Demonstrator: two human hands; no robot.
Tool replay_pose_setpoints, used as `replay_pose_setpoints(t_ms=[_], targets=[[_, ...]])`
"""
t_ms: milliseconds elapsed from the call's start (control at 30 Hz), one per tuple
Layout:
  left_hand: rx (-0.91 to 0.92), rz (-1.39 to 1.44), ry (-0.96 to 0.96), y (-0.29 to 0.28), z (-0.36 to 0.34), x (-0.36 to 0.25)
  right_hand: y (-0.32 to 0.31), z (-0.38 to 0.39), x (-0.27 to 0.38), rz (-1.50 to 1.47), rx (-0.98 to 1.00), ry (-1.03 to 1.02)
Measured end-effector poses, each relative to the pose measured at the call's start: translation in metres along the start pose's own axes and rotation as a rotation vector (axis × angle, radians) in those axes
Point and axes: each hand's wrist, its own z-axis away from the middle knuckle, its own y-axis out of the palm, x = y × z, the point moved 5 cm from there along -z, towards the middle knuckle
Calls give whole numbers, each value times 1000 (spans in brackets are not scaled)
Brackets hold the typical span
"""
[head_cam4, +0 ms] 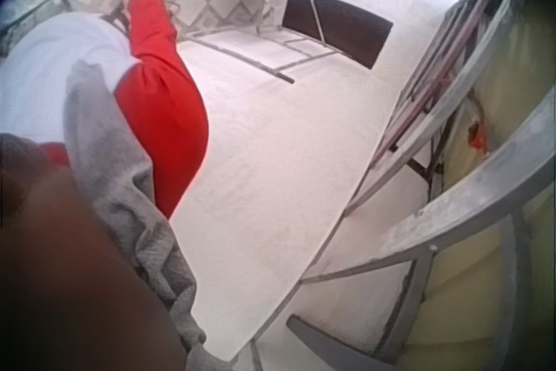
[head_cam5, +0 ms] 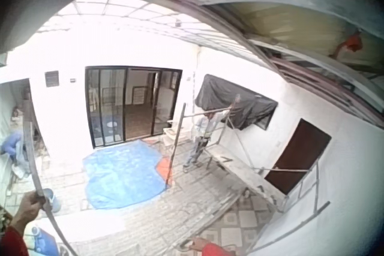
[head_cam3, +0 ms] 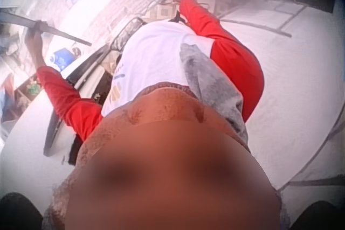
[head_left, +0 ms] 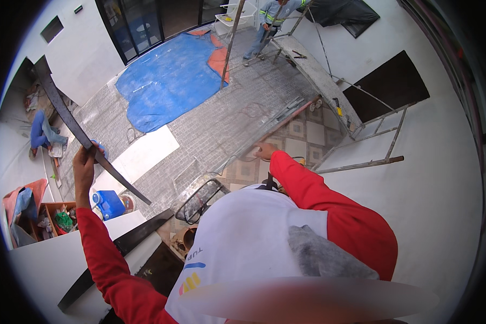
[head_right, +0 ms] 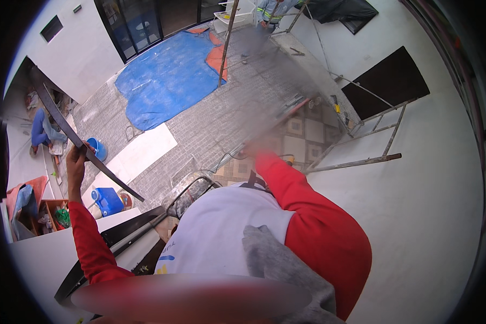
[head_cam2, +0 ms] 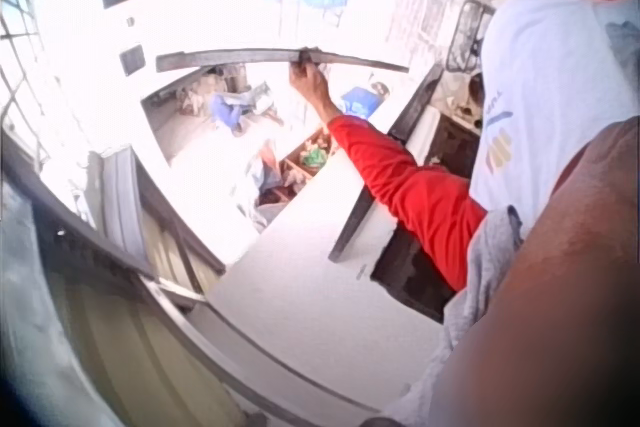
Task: The person measures and cuts a long metal trim piece using pliers, then positions and secures it along a wall or ceiling edge with a power drill. The person repeatedly aligns the trim and fastens it in place.
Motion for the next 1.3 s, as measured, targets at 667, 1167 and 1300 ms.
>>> replay_pose_setpoints(t_ms=[667,1167,1300], targets=[[-82,-79,78,-6,-2,-11,-252,147,-279,-660,-567,904],[-238,-39,97,-21,-3,-14,-243,141,-266,-584,-570,874],[-224,14,98,-19,-3,-20,-249,141,-277,-598,-567,878]])
